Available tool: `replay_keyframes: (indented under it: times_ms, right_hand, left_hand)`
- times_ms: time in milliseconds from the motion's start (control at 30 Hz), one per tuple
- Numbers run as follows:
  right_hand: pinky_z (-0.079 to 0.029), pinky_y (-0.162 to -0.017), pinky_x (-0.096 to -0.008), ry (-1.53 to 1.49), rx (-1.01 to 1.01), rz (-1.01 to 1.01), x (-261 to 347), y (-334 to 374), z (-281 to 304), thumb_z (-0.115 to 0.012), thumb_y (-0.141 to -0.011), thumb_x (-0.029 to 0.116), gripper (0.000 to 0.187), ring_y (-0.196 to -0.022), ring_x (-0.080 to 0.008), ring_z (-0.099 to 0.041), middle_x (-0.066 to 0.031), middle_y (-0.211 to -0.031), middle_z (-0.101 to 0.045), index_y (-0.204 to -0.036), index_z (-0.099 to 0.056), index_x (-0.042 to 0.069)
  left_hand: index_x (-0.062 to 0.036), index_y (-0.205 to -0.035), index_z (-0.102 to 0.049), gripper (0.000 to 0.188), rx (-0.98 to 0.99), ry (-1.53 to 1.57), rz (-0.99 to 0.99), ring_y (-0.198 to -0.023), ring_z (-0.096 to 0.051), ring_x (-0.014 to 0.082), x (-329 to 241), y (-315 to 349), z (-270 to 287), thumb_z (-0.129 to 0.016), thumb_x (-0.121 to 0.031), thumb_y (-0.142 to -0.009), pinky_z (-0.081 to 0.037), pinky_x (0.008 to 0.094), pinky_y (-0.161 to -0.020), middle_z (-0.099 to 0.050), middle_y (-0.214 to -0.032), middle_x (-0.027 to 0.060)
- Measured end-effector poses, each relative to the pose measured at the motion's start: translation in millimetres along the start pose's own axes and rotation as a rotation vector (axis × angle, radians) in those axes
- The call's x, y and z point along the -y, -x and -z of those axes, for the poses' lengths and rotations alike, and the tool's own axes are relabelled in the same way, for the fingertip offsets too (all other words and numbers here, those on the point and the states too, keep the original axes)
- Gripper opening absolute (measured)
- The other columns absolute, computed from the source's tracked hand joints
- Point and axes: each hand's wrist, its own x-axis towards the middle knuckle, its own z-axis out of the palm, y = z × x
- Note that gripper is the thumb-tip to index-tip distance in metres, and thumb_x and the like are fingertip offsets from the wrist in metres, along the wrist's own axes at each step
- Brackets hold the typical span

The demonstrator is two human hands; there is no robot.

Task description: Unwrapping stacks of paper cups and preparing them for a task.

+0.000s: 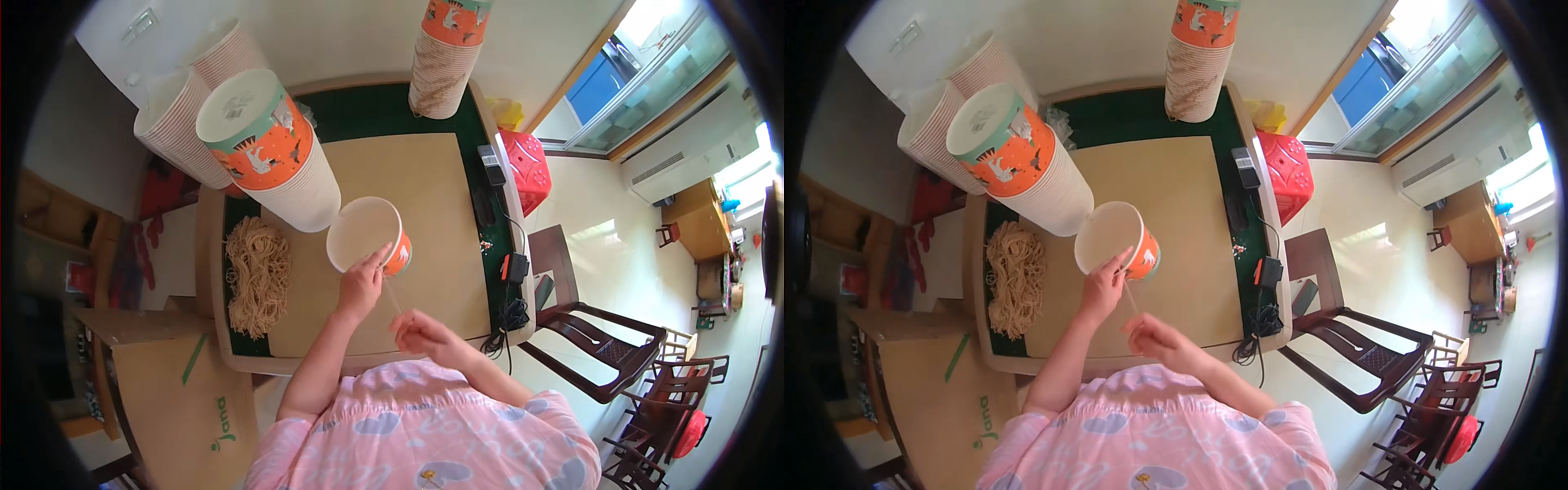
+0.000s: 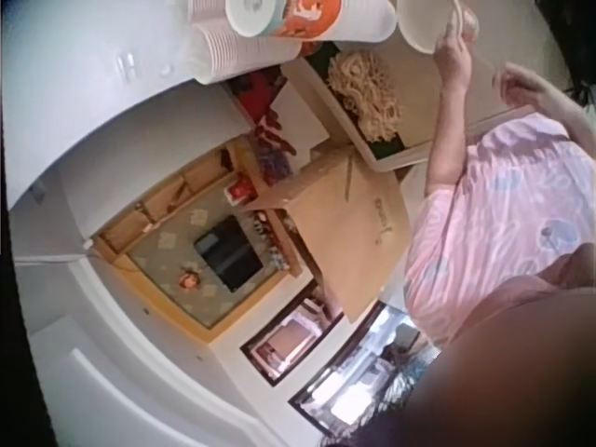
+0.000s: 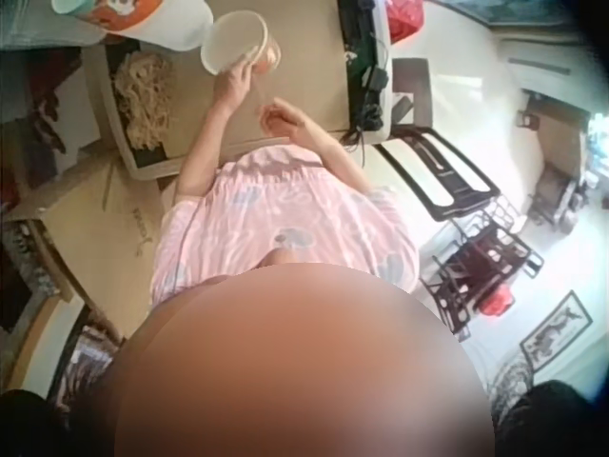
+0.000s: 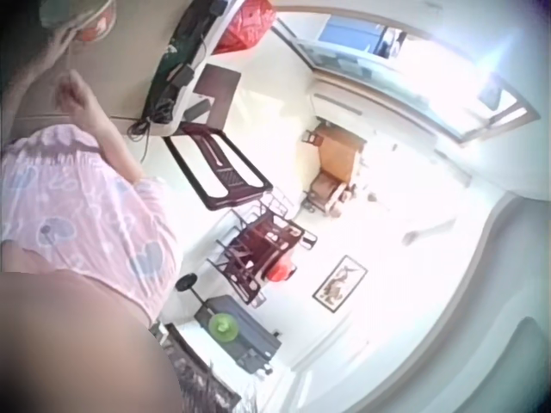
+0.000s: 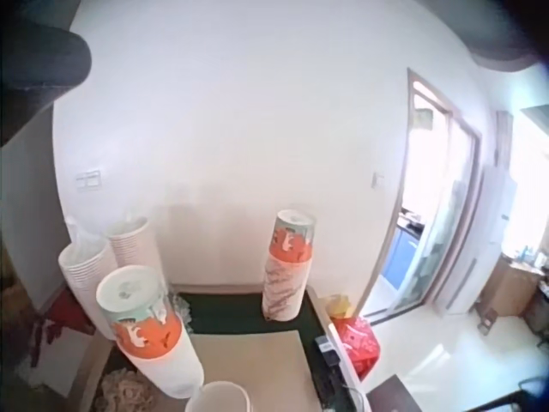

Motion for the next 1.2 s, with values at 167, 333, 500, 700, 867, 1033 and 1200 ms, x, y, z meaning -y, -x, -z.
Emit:
replay_keyframes:
  times_ms: [167, 333, 500, 700, 867, 1033, 1200]
  right_hand:
    - [-0.044, -0.076, -0.0249, -0.026, 0.026, 0.066, -1, -6, -6, -0.047, -0.092, 0.002, 0.022, -0.087, -0.0118, -0.056, -0.0084, -0.093, -0.060, -0.114, -0.048, 0.004]
    - [-0.047, -0.078, -0.0243, 0.452, -0.623, 0.201, -31, -41, 49, -0.058, -0.086, 0.002, 0.016, -0.087, -0.0112, -0.060, -0.0071, -0.093, -0.064, -0.102, -0.057, 0.000]
    - [-0.048, -0.059, -0.0286, 0.604, -0.678, 0.232, -48, -69, 40, -0.063, -0.082, 0.008, 0.012, -0.065, -0.0151, -0.062, -0.0078, -0.071, -0.063, -0.092, -0.059, 0.003]
    - [-0.046, -0.051, -0.0317, 0.646, -0.502, 0.011, -52, -79, 26, -0.057, -0.087, 0.016, 0.013, -0.055, -0.0171, -0.061, -0.0086, -0.061, -0.061, -0.086, -0.059, 0.002]
    - [-0.052, -0.063, -0.0279, 0.459, -0.367, -0.063, -84, -50, 45, -0.053, -0.090, 0.010, 0.016, -0.068, -0.0166, -0.066, -0.0103, -0.072, -0.066, -0.097, -0.063, -0.001]
    - [-0.050, -0.083, -0.0302, -0.049, -0.811, 0.204, -83, -55, 73, -0.054, -0.091, 0.011, 0.023, -0.091, -0.0195, -0.064, -0.0128, -0.096, -0.066, -0.104, -0.061, -0.006]
    - [-0.049, -0.090, -0.0361, -0.667, -0.869, 0.369, -37, -62, 109, -0.051, -0.092, 0.009, 0.027, -0.091, -0.0204, -0.062, -0.0127, -0.100, -0.061, -0.116, -0.048, -0.002]
  left_hand:
    - [-0.0006, -0.099, -0.061, 0.020, -0.164, 0.211, 0.043, -0.071, -0.064, 0.0194, 18, -4, -4, -0.059, 0.003, -0.079, -0.050, 0.0311, -0.063, -0.065, -0.084, 0.0133]
    - [0.0020, -0.091, -0.061, 0.013, -0.098, 0.263, 0.196, -0.071, -0.064, 0.0250, 4, -1, 9, -0.058, 0.001, -0.079, -0.050, 0.0323, -0.064, -0.063, -0.079, 0.0141]
    - [0.0019, -0.091, -0.061, 0.013, -0.071, 0.290, 0.259, -0.069, -0.064, 0.0252, -13, 3, 11, -0.058, 0.001, -0.078, -0.050, 0.0328, -0.063, -0.064, -0.080, 0.0145]
    - [0.0016, -0.091, -0.061, 0.013, -0.148, 0.251, 0.233, -0.067, -0.063, 0.0267, -4, 8, 3, -0.058, 0.002, -0.078, -0.049, 0.0353, -0.060, -0.064, -0.078, 0.0151]
    - [0.0020, -0.089, -0.060, 0.011, -0.214, 0.213, 0.241, -0.067, -0.063, 0.0279, 3, 11, 13, -0.058, 0.001, -0.078, -0.049, 0.0355, -0.059, -0.063, -0.077, 0.0151]
    - [0.0020, -0.091, -0.060, 0.012, -0.188, 0.246, 0.256, -0.067, -0.062, 0.0267, 1, 18, 13, -0.059, 0.000, -0.079, -0.049, 0.0346, -0.060, -0.063, -0.081, 0.0144]
    - [0.0020, -0.091, -0.060, 0.012, -0.152, 0.232, 0.230, -0.070, -0.063, 0.0259, 1, 25, 9, -0.060, 0.000, -0.079, -0.050, 0.0341, -0.063, -0.062, -0.081, 0.0137]
